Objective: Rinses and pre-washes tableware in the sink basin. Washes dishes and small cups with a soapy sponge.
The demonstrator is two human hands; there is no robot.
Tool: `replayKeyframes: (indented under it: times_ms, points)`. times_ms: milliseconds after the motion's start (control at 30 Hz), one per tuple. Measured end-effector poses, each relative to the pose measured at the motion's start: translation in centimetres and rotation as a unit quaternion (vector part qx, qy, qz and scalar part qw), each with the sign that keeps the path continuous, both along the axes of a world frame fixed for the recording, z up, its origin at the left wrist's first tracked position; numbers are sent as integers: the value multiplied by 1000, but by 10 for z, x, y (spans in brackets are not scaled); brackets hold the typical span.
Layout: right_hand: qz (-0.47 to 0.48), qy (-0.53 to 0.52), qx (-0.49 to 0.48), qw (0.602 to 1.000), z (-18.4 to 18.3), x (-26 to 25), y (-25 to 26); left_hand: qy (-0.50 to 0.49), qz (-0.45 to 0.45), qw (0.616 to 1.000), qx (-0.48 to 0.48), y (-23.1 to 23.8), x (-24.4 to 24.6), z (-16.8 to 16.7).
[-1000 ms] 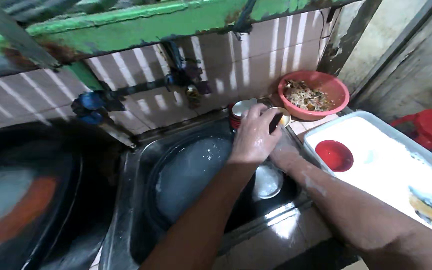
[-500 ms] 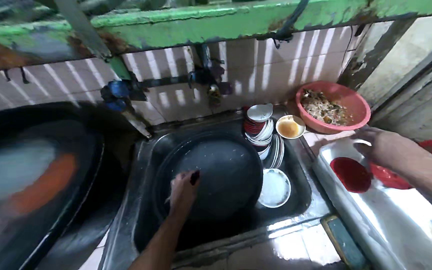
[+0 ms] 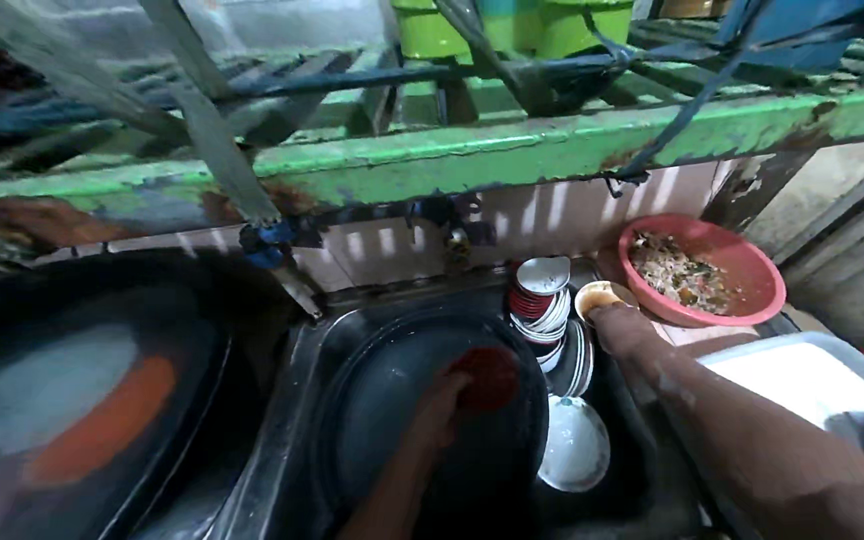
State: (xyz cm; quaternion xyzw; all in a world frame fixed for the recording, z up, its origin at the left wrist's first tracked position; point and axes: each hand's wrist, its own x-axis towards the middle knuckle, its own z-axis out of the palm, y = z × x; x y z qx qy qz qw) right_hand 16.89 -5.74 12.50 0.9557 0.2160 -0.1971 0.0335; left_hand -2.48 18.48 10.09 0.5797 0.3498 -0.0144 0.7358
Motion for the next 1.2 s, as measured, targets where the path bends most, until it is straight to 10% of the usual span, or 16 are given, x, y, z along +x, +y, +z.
replayKeyframes:
  times_ms: [267, 400, 667, 800, 933, 1100, 1200]
  points:
    - [-20, 160, -37, 986, 85, -101, 20, -78, -104, 991, -3, -35, 30, 46]
    - [11, 251, 10, 968, 23, -114, 11, -29, -192, 970, 145, -64, 34, 61]
    - [-16, 243, 173, 954, 6, -103, 10, -179, -234, 763, 576, -106, 26, 114]
    - [-125, 223, 342, 904, 88, -101, -40, -116, -160, 838, 509, -54, 11, 82]
    - [-56, 1, 288, 956, 164, -124, -120, 23, -160, 845, 510, 11, -32, 7]
    - [-99, -40, 26, 994, 149, -126, -157, 149, -173, 803, 551, 46, -83, -42]
    - [-24, -133, 124, 983, 126, -129, -143, 164, -182, 793, 558, 50, -95, -69]
